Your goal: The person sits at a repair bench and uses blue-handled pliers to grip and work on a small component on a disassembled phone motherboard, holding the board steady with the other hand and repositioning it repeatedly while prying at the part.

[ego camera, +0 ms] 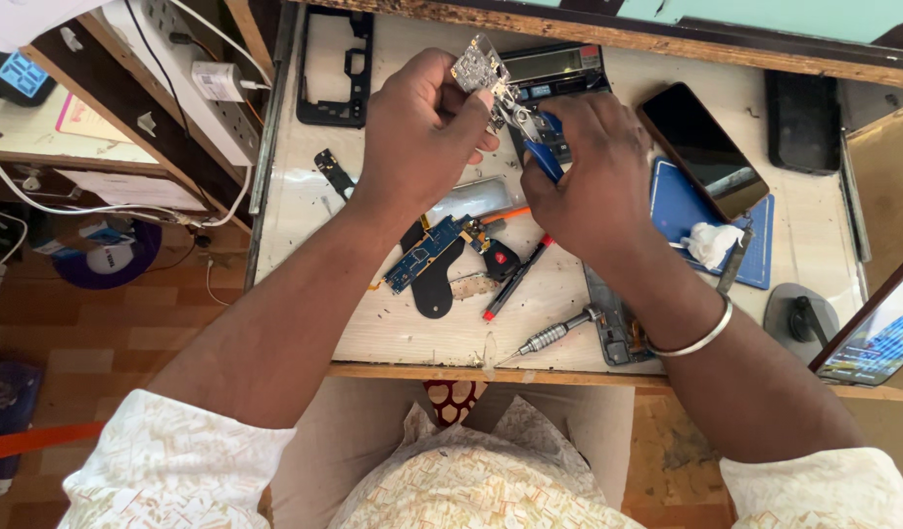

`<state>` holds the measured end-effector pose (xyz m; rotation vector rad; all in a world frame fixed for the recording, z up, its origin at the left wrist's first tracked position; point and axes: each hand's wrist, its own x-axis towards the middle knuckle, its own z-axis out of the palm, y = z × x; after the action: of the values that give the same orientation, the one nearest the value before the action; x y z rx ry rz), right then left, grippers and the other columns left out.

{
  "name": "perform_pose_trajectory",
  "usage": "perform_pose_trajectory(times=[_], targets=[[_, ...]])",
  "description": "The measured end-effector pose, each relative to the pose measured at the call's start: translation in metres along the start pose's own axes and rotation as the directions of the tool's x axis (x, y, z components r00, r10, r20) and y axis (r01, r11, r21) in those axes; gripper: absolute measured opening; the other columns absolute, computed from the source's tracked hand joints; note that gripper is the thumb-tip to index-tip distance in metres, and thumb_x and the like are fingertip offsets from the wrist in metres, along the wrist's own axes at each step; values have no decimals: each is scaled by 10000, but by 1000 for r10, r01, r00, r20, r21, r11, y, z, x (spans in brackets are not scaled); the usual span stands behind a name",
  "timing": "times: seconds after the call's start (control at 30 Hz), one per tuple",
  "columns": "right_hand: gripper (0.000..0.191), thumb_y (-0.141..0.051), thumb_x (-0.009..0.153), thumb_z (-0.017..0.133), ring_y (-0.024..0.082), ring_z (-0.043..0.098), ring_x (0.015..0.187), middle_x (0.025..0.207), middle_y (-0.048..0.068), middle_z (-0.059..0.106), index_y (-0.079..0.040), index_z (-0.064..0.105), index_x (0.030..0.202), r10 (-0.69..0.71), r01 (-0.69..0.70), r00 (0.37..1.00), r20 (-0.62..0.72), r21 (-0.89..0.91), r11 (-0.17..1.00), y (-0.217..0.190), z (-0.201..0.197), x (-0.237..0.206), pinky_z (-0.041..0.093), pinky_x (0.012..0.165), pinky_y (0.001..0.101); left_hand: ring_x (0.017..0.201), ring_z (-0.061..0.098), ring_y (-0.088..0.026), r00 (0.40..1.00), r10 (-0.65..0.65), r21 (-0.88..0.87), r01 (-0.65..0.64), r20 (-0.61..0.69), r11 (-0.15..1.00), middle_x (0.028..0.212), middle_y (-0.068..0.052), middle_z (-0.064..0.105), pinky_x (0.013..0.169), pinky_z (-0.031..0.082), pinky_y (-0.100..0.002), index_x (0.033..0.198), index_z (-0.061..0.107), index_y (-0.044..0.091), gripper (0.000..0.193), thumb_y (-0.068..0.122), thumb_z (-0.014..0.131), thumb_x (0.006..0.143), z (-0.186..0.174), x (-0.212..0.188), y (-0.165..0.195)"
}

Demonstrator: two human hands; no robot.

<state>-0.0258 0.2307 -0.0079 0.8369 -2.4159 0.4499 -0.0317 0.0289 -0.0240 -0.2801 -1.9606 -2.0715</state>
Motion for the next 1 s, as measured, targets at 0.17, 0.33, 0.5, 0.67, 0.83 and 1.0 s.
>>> perform_pose_trajectory(times=[0.17, 0.33, 0.5, 0.67, 0.83, 1.0], targets=[[503, -124, 812, 800, 395, 592, 1132, 1196, 163, 615, -55, 633, 1281, 27, -28, 1000, -13, -57, 998, -3, 4, -3, 430, 956, 528, 691, 775, -86, 999, -8, 21, 9, -36, 1000, 807, -49, 748, 549, 607, -229, 978, 620, 16, 103, 103, 674, 988, 2, -1, 0], [463, -130, 841, 792, 382, 599, 1119, 1184, 157, 610, -55, 630, 1268, 83, -82, 996, 23, -28, 996, -2, 5, -5, 438, 944, 521, 716, 787, -87, 994, 103, 93, -99, -48, 991, 794, -51, 749, 574, 606, -228, 983, 604, 14, 100, 85, 671, 1004, 5, -4, -4], [465, -126, 835, 792, 391, 589, 1134, 1189, 159, 608, -53, 628, 1265, 79, -79, 997, 13, -38, 996, -1, 5, -4, 437, 941, 523, 744, 790, -88, 995, 94, 75, -91, -43, 993, 817, -45, 746, 592, 621, -228, 1032, 597, 18, 84, 77, 653, 1014, 6, -3, -6], [500, -121, 829, 793, 387, 580, 1161, 1209, 151, 607, -54, 614, 1291, 28, -28, 1000, 1, -43, 999, 0, 2, -3, 425, 975, 533, 745, 782, -91, 1000, -8, 15, 8, 6, 1000, 865, -46, 731, 603, 637, -225, 1111, 580, 24, 122, 76, 629, 1011, 5, 0, -5], [514, -108, 841, 797, 381, 575, 1174, 1236, 149, 602, -59, 606, 1315, -5, 5, 1000, -26, -6, 1000, -1, 1, -3, 416, 997, 522, 718, 786, -110, 999, -21, -2, 21, 35, 1000, 846, -59, 719, 571, 618, -241, 1106, 576, 16, 118, 72, 623, 1015, 3, 2, -2], [529, -92, 829, 801, 380, 567, 1170, 1240, 143, 603, -56, 604, 1318, -48, 47, 998, -45, -26, 999, -2, -1, 0, 411, 997, 512, 697, 788, -110, 995, -88, 3, 88, 40, 996, 831, -56, 723, 551, 620, -241, 1064, 581, 19, 103, 86, 627, 1000, 1, 5, 1]])
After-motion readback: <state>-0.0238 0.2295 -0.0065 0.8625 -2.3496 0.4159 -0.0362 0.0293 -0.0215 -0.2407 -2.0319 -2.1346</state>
